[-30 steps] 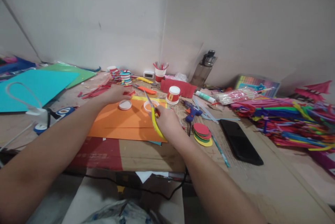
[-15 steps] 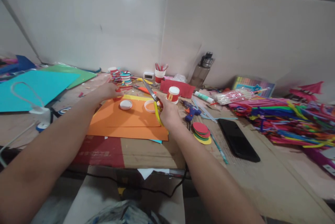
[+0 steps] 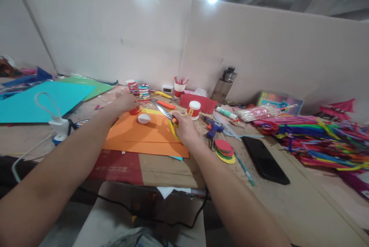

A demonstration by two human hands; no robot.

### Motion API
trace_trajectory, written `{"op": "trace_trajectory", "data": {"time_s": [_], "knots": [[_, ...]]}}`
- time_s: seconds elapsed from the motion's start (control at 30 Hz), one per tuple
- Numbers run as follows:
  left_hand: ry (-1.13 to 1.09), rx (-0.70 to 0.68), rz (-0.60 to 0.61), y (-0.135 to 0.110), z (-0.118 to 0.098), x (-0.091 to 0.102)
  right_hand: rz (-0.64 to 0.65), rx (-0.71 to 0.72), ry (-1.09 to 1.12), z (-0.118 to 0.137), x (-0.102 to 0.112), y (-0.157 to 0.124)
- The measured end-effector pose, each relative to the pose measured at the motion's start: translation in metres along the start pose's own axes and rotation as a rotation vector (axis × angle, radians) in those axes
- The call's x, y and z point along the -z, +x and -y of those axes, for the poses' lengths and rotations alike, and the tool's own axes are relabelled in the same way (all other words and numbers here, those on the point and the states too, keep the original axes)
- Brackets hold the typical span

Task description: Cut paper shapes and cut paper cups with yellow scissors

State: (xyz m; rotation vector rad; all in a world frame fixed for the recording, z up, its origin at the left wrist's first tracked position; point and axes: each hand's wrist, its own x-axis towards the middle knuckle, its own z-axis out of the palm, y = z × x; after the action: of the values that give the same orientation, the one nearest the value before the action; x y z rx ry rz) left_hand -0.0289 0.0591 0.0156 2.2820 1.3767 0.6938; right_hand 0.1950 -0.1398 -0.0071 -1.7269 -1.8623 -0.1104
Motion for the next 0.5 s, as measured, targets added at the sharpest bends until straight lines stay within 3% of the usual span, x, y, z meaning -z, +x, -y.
{"op": "trace_trajectory", "data": {"time_s": [0.07,0.13,0.2,0.27,0.3,0.37,0.5], "knots": [[0.259,0.068,0.030,-0.005,-0.008,0.006,-0.061,-0.034,0.086,-0.002,0.002,0.001],[0.390,0.098,-0.034,-0.012,-0.019,0.013,-0.118,-0.078,0.225,-0.003,0.002,0.001],[0.352,0.023,-0.278,-0.020,-0.032,0.018,-0.138,-0.136,0.431,-0.004,0.003,-0.001],[0.141,-0.102,-0.450,-0.028,-0.047,0.016,-0.117,-0.211,0.686,-0.003,0.005,-0.002],[-0.023,-0.162,-0.439,-0.032,-0.056,0.012,-0.100,-0.249,0.808,-0.001,0.007,-0.003],[-0.397,-0.240,-0.270,-0.042,-0.073,-0.005,-0.068,-0.295,1.010,0.003,0.010,-0.005],[-1.107,-0.160,0.128,-0.063,-0.101,-0.050,-0.066,-0.285,1.193,0.014,0.018,-0.008]]}}
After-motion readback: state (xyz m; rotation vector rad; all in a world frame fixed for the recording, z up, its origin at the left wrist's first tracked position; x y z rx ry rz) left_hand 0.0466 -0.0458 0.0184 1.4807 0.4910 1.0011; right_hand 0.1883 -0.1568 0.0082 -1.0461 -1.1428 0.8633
